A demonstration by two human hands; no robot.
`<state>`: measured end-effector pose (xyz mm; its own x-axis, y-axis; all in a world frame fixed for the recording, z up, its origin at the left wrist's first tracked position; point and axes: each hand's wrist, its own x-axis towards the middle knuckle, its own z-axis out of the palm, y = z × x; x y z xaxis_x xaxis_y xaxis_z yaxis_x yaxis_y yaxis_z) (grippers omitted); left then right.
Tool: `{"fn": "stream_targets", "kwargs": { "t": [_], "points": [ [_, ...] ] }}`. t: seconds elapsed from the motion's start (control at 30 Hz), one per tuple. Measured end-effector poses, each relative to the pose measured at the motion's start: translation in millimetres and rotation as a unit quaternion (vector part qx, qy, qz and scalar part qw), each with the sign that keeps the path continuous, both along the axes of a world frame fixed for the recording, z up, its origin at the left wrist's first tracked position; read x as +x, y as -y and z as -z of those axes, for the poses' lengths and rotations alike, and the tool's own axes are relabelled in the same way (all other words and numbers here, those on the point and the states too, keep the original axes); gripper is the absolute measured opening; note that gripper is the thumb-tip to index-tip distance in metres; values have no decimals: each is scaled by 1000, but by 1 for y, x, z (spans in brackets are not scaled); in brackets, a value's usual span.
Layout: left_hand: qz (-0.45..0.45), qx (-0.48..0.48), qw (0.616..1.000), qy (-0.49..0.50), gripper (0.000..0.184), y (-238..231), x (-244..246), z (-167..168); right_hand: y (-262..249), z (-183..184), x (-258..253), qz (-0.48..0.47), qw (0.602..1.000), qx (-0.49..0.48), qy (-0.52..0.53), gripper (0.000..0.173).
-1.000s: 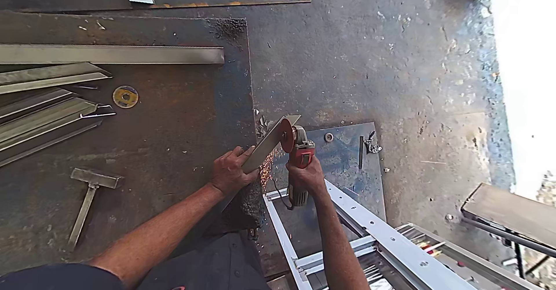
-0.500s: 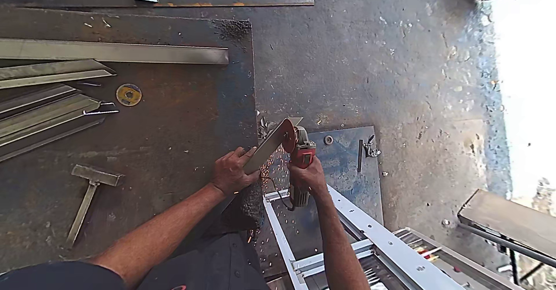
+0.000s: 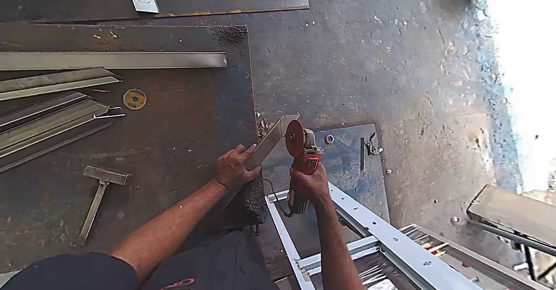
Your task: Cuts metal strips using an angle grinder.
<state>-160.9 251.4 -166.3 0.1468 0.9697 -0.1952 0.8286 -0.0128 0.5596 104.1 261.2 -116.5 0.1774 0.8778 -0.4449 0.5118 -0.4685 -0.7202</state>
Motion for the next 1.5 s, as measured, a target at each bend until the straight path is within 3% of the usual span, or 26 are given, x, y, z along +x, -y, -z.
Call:
{"fn": "stream_targets", "kwargs": {
  "t": [0.13, 0.33, 0.5, 0.63, 0.73, 0.9, 1.0, 1.17, 1.33, 1.5],
  "points": [
    [4, -23, 1000, -16, 72, -2, 1, -2, 60, -5, 4, 74, 995, -2, -70, 62],
    [-15, -31, 999, -8, 85, 7, -6, -9, 145, -4, 12, 142, 987, -36, -71, 61],
    [-55, -126, 991, 7, 63, 41, -22, -27, 199, -2, 28, 179, 980, -30, -82, 60],
    [-74, -205, 975, 29, 64, 30, -20, -39, 218, -6, 31, 178, 981, -43, -69, 64],
    [-51, -175, 979, 93, 63, 39, -11, -42, 221, -15, 29, 172, 982, -38, -73, 64],
    [31, -216, 967, 134, 55, 31, -13, -48, 210, -25, 21, 150, 986, -23, -68, 66],
    [71, -215, 968, 104, 53, 4, -29, -63, 197, -37, 16, 136, 989, -25, -47, 70],
    [140, -169, 975, -42, 48, -46, -76, -86, 167, -43, 12, 99, 995, 3, 18, 70],
    [206, -109, 969, -84, 47, -83, -106, -60, 125, -50, 12, 67, 996, 7, 51, 68],
    [229, -32, 964, -129, 46, -80, -120, -26, 89, -46, 4, 52, 998, 25, 23, 69]
  ]
}}
